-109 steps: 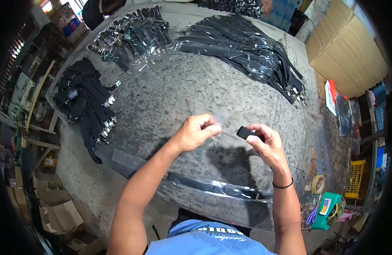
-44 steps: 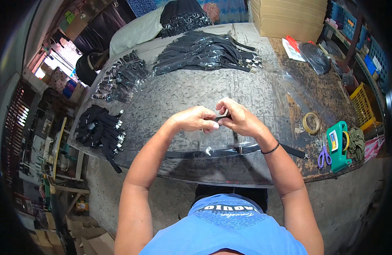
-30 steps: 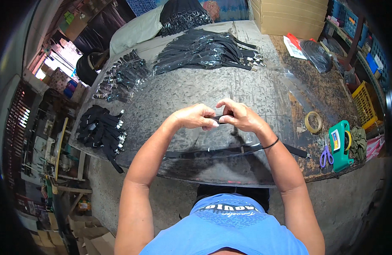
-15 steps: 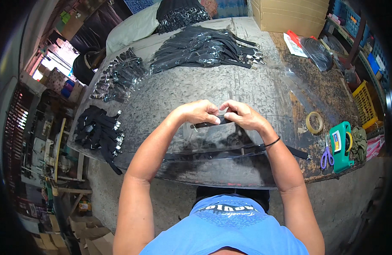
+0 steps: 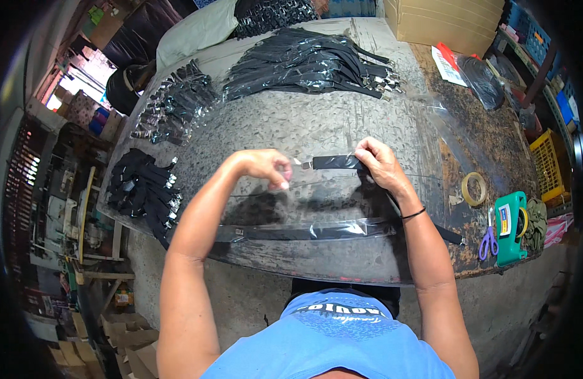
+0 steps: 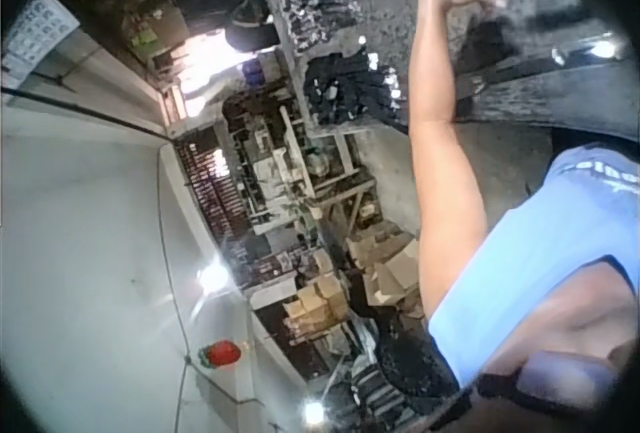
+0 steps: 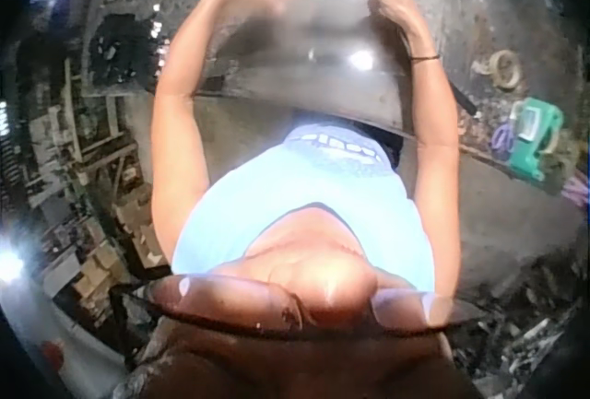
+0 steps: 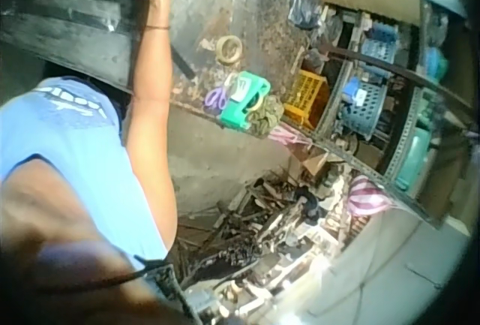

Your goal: Preparing black synthetic straps by applying tape to junctions and attaching plastic clasps.

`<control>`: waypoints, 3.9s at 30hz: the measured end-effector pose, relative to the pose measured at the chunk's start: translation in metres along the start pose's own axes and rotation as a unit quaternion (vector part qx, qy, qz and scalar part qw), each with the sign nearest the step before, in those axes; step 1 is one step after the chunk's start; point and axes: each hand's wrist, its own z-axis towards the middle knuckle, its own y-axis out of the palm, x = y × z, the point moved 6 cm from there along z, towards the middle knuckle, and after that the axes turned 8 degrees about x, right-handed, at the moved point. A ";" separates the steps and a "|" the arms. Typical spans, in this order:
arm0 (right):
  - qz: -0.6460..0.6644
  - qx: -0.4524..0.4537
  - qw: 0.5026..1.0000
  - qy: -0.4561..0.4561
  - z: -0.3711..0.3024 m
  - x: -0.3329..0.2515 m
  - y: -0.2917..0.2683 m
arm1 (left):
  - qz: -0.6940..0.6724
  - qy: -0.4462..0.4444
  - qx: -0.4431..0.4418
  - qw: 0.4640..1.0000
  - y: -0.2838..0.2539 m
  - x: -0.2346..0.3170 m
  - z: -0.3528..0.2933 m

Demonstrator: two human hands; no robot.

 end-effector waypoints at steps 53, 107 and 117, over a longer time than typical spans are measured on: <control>0.149 0.090 0.980 0.096 0.058 0.055 0.042 | -0.750 0.145 0.277 0.582 0.054 0.006 0.141; -0.022 -0.106 0.966 0.233 -0.074 0.047 -0.054 | -0.637 0.001 0.330 0.697 0.146 0.051 0.143; -0.045 -0.051 0.966 0.250 -0.101 0.033 -0.066 | -0.626 -0.007 0.305 0.718 0.164 0.062 0.139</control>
